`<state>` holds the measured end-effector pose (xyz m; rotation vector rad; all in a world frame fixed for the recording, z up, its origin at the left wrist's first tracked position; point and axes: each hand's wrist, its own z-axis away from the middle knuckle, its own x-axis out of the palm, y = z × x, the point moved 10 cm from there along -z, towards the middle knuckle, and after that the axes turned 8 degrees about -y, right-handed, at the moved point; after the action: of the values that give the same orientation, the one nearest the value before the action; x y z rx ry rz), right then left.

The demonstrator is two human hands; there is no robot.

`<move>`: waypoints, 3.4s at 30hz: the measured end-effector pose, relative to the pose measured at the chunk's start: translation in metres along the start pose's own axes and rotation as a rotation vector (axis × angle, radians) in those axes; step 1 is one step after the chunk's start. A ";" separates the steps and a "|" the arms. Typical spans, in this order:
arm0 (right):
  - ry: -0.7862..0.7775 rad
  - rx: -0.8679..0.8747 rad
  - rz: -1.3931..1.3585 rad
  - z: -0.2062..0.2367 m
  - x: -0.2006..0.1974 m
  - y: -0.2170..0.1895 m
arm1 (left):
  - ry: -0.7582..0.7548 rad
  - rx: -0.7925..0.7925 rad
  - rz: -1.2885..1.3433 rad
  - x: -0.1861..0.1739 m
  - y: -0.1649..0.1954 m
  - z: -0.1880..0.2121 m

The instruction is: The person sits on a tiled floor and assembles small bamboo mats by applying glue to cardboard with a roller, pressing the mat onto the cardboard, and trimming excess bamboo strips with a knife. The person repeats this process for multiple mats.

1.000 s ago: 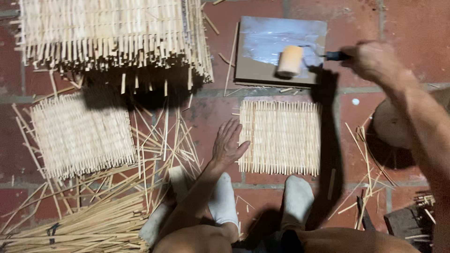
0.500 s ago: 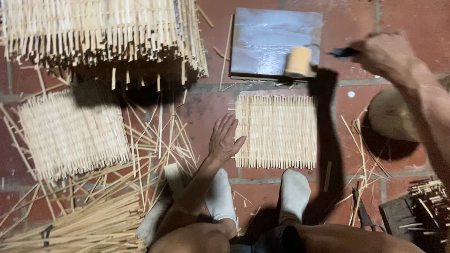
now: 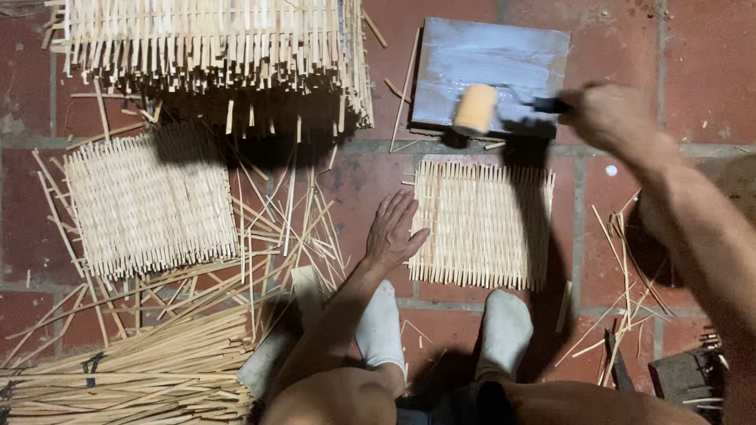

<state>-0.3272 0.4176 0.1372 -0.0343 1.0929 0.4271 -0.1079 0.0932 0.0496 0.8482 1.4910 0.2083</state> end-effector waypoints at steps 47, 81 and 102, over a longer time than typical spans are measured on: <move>0.298 0.117 -0.851 0.033 -0.021 -0.165 | 0.065 0.059 0.041 -0.010 0.009 0.003; -0.084 0.277 -0.003 0.085 -0.020 0.103 | 0.033 0.020 0.035 0.001 0.007 0.009; 0.631 0.550 -0.528 0.434 0.207 0.174 | 0.077 0.080 0.006 0.002 0.010 0.012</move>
<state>0.0609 0.7456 0.1925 0.0322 1.7280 -0.3993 -0.0926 0.0968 0.0522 0.9174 1.5774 0.1892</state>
